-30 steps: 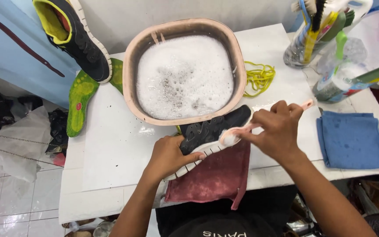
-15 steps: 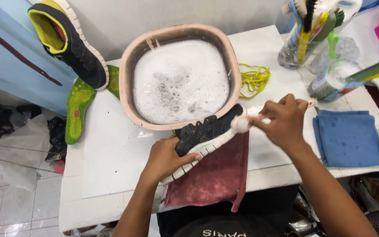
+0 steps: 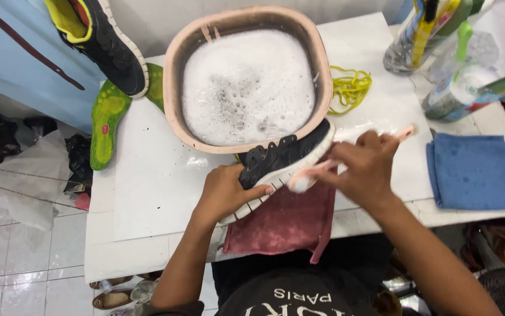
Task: Cleaning a sneaker using a small brush, soapy water, and a cloth at a workstation.
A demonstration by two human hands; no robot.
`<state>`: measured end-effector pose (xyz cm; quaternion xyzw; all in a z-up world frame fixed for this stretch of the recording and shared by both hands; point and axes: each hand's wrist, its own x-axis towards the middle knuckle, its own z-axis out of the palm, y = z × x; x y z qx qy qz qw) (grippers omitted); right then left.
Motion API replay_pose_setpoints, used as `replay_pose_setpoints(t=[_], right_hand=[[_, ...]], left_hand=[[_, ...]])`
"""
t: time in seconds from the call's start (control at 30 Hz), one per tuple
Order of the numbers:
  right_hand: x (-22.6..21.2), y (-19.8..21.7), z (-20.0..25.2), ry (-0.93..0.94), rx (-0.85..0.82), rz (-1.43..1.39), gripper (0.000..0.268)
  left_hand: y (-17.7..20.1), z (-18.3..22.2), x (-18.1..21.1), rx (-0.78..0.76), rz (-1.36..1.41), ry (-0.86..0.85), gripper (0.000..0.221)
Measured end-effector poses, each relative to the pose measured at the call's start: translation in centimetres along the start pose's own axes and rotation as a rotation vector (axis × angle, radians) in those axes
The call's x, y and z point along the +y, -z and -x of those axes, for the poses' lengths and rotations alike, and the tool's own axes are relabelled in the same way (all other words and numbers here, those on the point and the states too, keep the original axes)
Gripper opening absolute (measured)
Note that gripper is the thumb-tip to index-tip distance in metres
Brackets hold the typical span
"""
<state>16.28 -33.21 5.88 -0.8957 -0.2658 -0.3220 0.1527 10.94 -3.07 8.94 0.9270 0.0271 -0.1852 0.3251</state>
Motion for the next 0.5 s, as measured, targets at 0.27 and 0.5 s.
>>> replay_pose_setpoints(t=[0.27,0.5], right_hand=[[-2.6,0.8,-0.1,0.028,-0.048,0.181,0.061],[-0.8,0.5,-0.1,-0.038,-0.020,0.184,0.060]], left_hand=[[-1.7,-0.1,-1.1,0.099,-0.156,-0.142,0.061],[-1.2,0.2,-0.7,0.069,-0.108,-0.106,0.062]])
